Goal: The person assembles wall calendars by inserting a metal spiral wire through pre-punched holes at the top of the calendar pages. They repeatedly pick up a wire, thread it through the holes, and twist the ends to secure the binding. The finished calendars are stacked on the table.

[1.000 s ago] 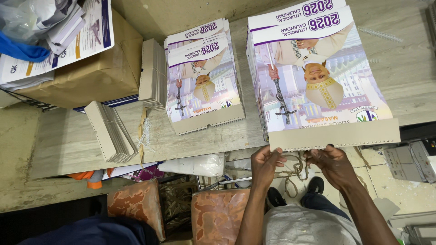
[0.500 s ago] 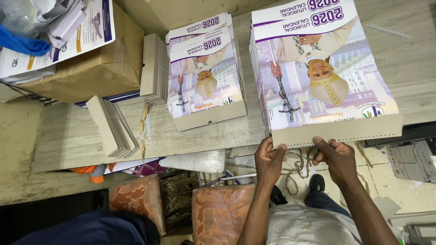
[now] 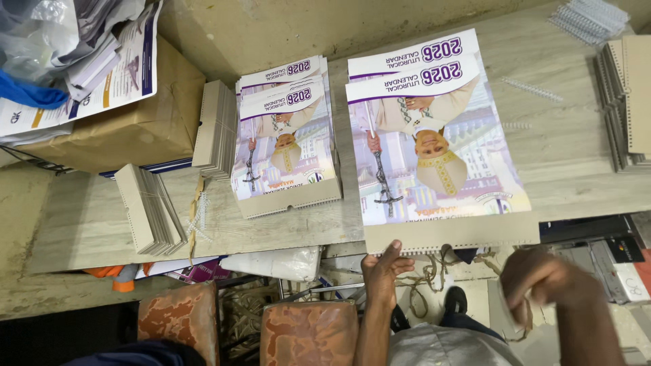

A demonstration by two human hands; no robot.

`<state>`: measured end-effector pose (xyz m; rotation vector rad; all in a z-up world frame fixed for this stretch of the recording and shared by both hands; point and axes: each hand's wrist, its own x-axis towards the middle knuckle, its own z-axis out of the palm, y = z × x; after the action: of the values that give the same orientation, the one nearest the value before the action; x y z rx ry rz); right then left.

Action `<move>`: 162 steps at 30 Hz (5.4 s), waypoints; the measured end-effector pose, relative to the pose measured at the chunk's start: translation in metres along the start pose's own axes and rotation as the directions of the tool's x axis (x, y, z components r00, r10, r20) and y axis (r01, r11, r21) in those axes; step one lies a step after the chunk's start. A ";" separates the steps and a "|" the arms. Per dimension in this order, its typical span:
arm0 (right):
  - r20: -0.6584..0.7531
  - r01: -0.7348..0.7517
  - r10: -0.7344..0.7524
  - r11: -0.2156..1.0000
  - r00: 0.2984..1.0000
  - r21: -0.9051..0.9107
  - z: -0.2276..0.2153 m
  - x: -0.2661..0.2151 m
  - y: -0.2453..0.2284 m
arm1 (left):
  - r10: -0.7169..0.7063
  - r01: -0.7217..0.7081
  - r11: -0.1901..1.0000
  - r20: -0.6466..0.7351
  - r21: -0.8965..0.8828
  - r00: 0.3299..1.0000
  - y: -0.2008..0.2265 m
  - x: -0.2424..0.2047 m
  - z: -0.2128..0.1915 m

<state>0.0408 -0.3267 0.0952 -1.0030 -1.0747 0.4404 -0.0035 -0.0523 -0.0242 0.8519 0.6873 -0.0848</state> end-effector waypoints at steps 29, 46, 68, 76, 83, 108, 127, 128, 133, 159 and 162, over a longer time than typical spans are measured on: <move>-0.720 -0.925 0.593 0.327 0.362 -0.195 -0.004 -0.025 -0.001 | -0.116 0.083 0.977 0.162 0.195 0.980 -0.053 -0.026 0.074; -0.798 -0.693 0.165 -0.415 0.580 -0.590 0.029 -0.031 0.032 | -0.042 -0.016 0.982 0.299 0.189 0.953 -0.068 -0.019 0.062; -0.926 -0.129 0.347 0.935 0.149 0.329 -0.005 -0.136 0.119 | -0.153 0.147 0.845 -0.031 0.514 0.988 -0.020 -0.048 0.094; -0.917 -0.149 0.322 0.944 0.236 0.293 -0.015 -0.126 0.098 | -0.020 0.013 0.921 0.012 0.388 1.000 -0.022 -0.042 0.095; -0.931 -0.335 0.352 0.893 0.098 0.302 -0.008 -0.106 0.099 | -0.054 0.044 0.940 0.019 0.339 0.998 -0.034 -0.032 0.091; -0.866 -0.744 0.389 0.667 0.314 0.030 0.126 0.132 0.207 | 0.592 -0.558 0.805 -0.306 0.199 0.745 0.174 0.040 -0.157; -0.694 -0.366 0.629 0.774 0.350 0.517 0.069 0.218 0.313 | 0.731 -0.078 0.465 -0.333 0.882 0.596 0.243 0.136 -0.165; -0.661 -0.425 0.665 0.740 0.347 0.521 0.070 0.205 0.311 | 0.851 -0.179 0.327 -0.208 0.928 0.482 0.232 0.129 -0.151; -0.589 -0.522 0.747 0.651 0.309 0.552 0.096 0.130 0.329 | 0.800 -0.709 -0.073 0.465 0.702 0.378 0.160 0.060 -0.008; -0.663 -0.464 0.596 0.793 0.453 0.396 0.090 -0.022 0.216 | -0.193 -0.771 -0.222 0.748 0.597 0.635 0.148 0.065 0.110; -0.664 -0.455 0.583 0.803 0.469 0.384 0.091 -0.019 0.202 | -0.188 -0.738 -0.187 0.714 0.648 0.674 0.155 0.058 0.114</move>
<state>-0.0171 -0.1963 -0.0750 -1.2114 0.0816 0.5107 0.1530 -0.0193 0.0968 2.4388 -0.5884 -0.4720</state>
